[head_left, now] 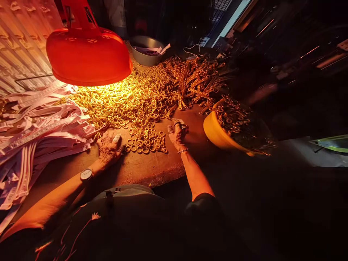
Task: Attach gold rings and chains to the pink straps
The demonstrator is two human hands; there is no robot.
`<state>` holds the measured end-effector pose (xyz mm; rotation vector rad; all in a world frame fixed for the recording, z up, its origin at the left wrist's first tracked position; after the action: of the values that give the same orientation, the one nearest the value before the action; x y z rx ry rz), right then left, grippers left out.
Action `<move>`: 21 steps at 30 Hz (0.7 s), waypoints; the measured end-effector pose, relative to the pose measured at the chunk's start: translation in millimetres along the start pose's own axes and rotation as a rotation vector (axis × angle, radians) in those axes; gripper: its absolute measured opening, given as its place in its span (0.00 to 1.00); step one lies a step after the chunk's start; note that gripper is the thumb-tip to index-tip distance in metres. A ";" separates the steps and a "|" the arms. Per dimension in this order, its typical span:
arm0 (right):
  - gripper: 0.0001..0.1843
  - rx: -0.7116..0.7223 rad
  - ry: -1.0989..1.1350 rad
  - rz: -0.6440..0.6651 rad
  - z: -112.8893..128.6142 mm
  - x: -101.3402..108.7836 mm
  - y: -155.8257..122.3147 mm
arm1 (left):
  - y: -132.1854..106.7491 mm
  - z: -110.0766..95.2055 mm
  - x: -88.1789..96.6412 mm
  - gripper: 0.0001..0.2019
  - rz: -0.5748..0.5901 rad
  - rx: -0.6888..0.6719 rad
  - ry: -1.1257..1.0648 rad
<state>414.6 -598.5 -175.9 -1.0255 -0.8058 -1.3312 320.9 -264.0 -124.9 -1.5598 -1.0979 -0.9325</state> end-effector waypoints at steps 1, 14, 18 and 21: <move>0.24 -0.118 -0.012 -0.041 -19.3 6.5 7.9 | -4.3 -1.4 -1.2 0.25 -0.010 -0.009 0.000; 0.14 0.132 0.062 0.211 14.4 -19.4 9.7 | -4.4 1.4 -5.5 0.27 -0.050 -0.039 -0.038; 0.19 0.019 -0.064 0.204 28.1 -9.7 12.5 | -17.5 -22.4 -8.4 0.29 0.000 -0.252 -0.056; 0.20 -0.011 -0.156 0.279 43.3 -7.9 14.9 | -21.1 -41.8 -14.6 0.29 0.124 -0.386 -0.040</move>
<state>432.6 -556.2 -169.2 -1.2139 -0.7404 -1.0289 294.3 -305.1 -122.9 -1.9431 -0.8696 -1.0770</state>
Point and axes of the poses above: each hand's wrist, its own y-axis towards the middle knuckle, its own x-axis out of the back of the hand, z = x × y, the point moved 7 cm from there along y, towards the middle knuckle, and after that the axes turned 12 degrees about z, right-handed, at the moved point
